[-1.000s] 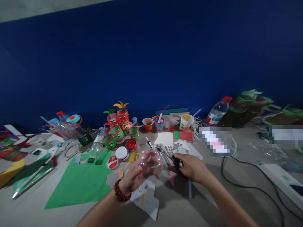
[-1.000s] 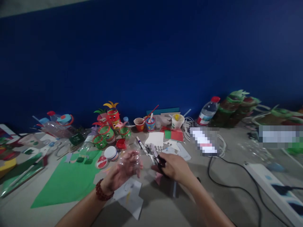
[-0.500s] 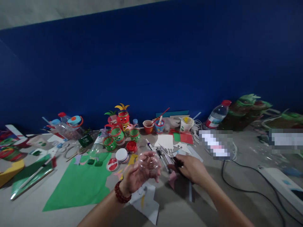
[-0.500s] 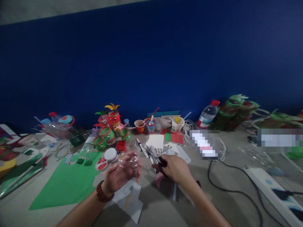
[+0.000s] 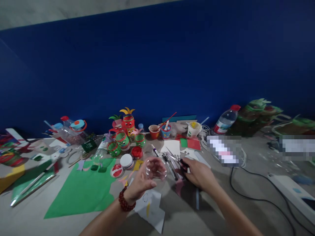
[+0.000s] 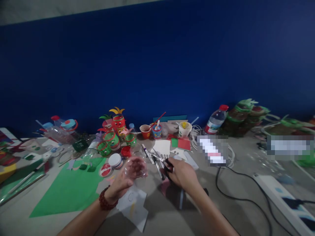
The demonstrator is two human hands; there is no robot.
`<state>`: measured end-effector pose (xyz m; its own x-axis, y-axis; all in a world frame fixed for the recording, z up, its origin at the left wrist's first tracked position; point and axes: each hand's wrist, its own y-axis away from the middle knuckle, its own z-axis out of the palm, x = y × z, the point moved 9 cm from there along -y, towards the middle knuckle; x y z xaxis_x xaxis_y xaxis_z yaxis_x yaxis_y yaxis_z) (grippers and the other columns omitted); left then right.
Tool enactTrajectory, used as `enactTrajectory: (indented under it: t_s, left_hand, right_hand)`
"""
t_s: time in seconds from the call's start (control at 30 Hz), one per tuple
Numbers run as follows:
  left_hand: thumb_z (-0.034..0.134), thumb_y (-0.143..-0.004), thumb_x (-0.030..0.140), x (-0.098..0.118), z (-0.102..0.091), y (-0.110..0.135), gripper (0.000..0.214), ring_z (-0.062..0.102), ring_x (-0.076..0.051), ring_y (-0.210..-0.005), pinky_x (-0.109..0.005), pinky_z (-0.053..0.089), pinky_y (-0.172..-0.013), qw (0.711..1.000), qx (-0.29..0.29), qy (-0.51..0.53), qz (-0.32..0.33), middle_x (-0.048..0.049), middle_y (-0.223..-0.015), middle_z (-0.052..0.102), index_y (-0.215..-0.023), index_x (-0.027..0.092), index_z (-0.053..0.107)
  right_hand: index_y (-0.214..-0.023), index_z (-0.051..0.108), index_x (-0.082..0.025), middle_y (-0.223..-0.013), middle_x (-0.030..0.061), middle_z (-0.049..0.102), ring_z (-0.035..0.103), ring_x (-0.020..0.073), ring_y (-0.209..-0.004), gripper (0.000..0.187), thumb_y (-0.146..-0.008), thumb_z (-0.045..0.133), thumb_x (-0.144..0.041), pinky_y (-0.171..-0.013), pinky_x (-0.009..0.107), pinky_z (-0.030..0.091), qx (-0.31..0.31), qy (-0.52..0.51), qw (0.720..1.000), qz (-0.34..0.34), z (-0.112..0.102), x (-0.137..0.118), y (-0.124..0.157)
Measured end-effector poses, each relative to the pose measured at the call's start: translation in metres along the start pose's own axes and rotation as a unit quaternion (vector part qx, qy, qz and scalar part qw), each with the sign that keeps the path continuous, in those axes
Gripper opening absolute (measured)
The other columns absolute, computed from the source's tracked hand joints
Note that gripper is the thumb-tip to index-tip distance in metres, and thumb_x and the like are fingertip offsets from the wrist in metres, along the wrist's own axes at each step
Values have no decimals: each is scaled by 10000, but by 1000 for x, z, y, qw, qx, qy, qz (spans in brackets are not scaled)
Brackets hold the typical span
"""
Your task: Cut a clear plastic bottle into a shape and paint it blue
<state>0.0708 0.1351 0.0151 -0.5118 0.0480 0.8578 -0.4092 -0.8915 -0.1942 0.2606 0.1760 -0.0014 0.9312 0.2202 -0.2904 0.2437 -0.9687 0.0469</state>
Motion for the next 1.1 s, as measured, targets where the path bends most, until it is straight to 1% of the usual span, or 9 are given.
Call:
enactTrajectory:
  t_s: [0.13,0.23,0.43,0.6,0.73,0.83,0.9,0.97,1.1]
  left_hand:
    - [846,-695,444,5,-2,0,636,603,-254,-1041,-389,498,-911,999,18,-34,16,-96,-1147,635,-1233,239,577]
    - [815,-741,412,7,-5,-1,549,608,-244,-1007,-365,508,-862,997,43,-61,25,-93,-1133,635,-1203,229,581]
    - [772,-792,389,4,-15,-2,495,623,-258,-1011,-350,514,-820,994,85,-66,13,-97,-1124,639,-1208,209,574]
    - [740,-824,388,-5,-10,-4,431,691,-269,-945,-385,530,-824,996,73,38,-41,-116,-1094,695,-1175,184,595]
    - [654,-889,440,-18,-15,-2,380,715,-284,-928,-424,552,-828,983,110,110,-92,-136,-1053,733,-1140,155,626]
    - [639,-882,507,-24,-19,-2,416,723,-264,-833,-413,575,-750,976,142,119,-117,-122,-980,743,-1096,150,645]
    - [666,-857,519,-25,-24,-1,431,719,-254,-813,-391,580,-708,973,163,113,-119,-114,-953,741,-1076,147,653]
    - [688,-839,516,-21,-28,-1,440,717,-247,-822,-371,579,-698,972,180,103,-110,-112,-960,739,-1074,145,656]
    - [692,-847,459,2,-37,-1,403,701,-221,-830,-338,567,-696,978,194,60,-41,-88,-1007,722,-1126,173,636]
  right_hand:
    - [-634,521,-231,-639,24,643,564,191,-611,408,-886,507,-551,-558,271,332,41,-96,995,-7,0,4,-3]
    - [-617,502,-228,-620,19,625,539,183,-593,434,-883,501,-571,-555,273,331,51,-118,992,-19,-1,3,-4]
    - [-753,610,-210,-741,50,693,603,203,-680,374,-865,533,-558,-621,283,398,3,-177,983,-53,6,-8,-4]
    - [-776,620,-208,-774,61,702,599,207,-695,310,-853,576,-505,-605,279,367,11,-109,994,-21,8,-4,-5]
    - [-797,612,-218,-742,42,687,591,198,-666,240,-855,565,-445,-573,266,336,9,-99,995,0,8,-2,-5]
    - [-863,616,-212,-743,51,671,596,211,-673,205,-860,537,-401,-584,276,343,45,-78,996,14,3,1,-4]
    - [-987,613,-196,-761,57,663,609,223,-696,222,-846,535,-350,-607,285,369,71,-68,995,7,2,2,-3]
    - [-1129,570,-174,-785,58,656,623,232,-723,341,-820,548,-316,-632,292,402,78,-79,994,-9,5,1,-3]
    - [-1246,486,-148,-794,41,638,624,222,-728,479,-794,564,-286,-647,286,437,55,-107,992,-30,17,-1,-5]
